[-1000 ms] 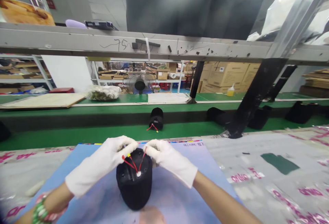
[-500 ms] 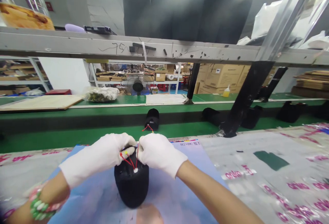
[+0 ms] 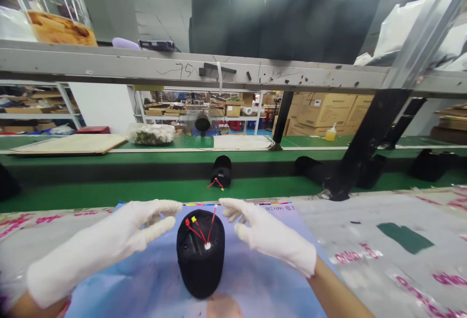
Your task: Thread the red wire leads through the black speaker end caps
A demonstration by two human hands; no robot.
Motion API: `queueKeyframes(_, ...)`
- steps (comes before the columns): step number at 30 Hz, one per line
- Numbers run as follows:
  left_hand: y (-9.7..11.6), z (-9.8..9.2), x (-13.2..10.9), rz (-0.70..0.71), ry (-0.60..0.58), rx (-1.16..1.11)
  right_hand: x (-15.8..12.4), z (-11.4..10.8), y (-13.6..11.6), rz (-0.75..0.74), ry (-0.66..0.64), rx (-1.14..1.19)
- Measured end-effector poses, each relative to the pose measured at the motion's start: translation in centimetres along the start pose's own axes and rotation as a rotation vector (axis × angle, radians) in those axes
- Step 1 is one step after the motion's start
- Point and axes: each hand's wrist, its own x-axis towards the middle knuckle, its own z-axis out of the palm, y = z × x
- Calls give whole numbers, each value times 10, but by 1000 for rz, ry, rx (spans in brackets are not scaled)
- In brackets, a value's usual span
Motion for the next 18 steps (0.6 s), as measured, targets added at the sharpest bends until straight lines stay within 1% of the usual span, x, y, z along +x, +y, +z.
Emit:
queueKeyframes(3,10,9,7,-31,-48,-5,-6,14,13,-46,-165,206)
queueKeyframes(5,15,17,11,-14,-67,-46,-5,28,12,-111,-219,354)
queueKeyframes(7,18,23,14,11,-46,-86,0,43,8,-159,-205,484)
queueKeyframes(8,18,26,15,14,-26,-91,2,49,5,-175,-178,517)
queueKeyframes(11,19,26,14,-4,-3,-53,6,61,0,-194,-53,508)
queueKeyframes(13,17,21,11,10,-35,-43,5,66,0,-194,-14,514)
queueKeyframes(15,12,14,6,35,-64,-39,2,71,1,-191,-18,581)
queueKeyframes(17,1,5,-1,29,-47,-36,1,76,3,-193,-22,665)
queueKeyframes(18,-6,-1,-5,4,-4,-32,3,79,3,-196,-19,702)
